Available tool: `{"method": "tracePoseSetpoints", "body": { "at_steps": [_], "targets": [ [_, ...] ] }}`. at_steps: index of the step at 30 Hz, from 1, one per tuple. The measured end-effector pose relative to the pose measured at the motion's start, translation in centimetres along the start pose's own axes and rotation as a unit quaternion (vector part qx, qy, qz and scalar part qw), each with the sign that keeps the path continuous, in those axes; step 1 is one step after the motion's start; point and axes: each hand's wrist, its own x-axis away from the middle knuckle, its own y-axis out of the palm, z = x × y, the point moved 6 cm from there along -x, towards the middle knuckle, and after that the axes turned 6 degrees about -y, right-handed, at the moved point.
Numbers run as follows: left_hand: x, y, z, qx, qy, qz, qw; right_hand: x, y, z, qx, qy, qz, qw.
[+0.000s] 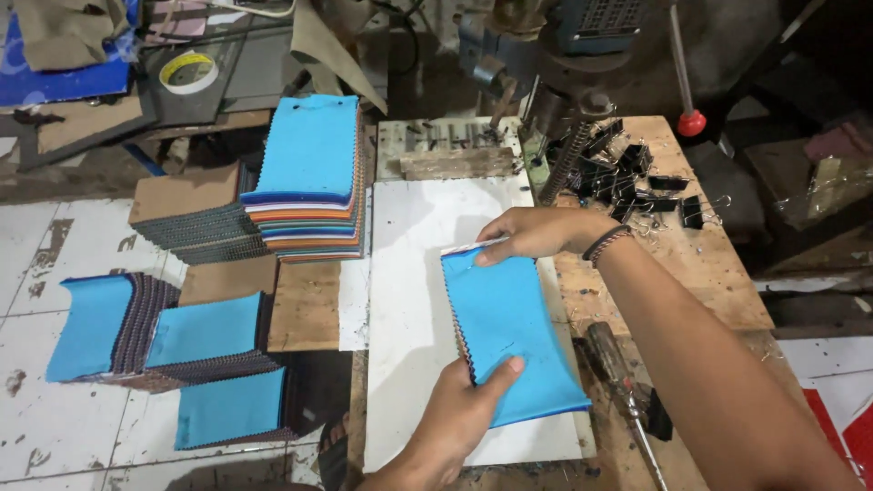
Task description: Assembling small notebooks by stacking colored paper with cardboard backings and covers, then binding them with clips or staples.
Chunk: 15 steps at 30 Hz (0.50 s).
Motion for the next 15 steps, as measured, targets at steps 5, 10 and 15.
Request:
{"method": "tracePoseSetpoints", "body": {
  "at_steps": [5, 10, 15],
  "targets": [
    [1.9, -1.3, 2.0, -0.191, -0.001, -0.017, 0.981, 0.1, 0.4, 0.2, -0.016, 0.018, 0.007, 1.000],
    [1.7, -3.4, 1.9, -0.336, 0.000, -0.025, 0.942, 0.0, 0.6, 0.7, 0.014, 0.041, -0.003, 0.999],
    [0.7, -4.5, 1.7, -0.399, 0.075, 0.008, 0.914, 0.6, 0.7, 0.2, -0.022, 0.089, 0.018, 0.996]
  ]
}}
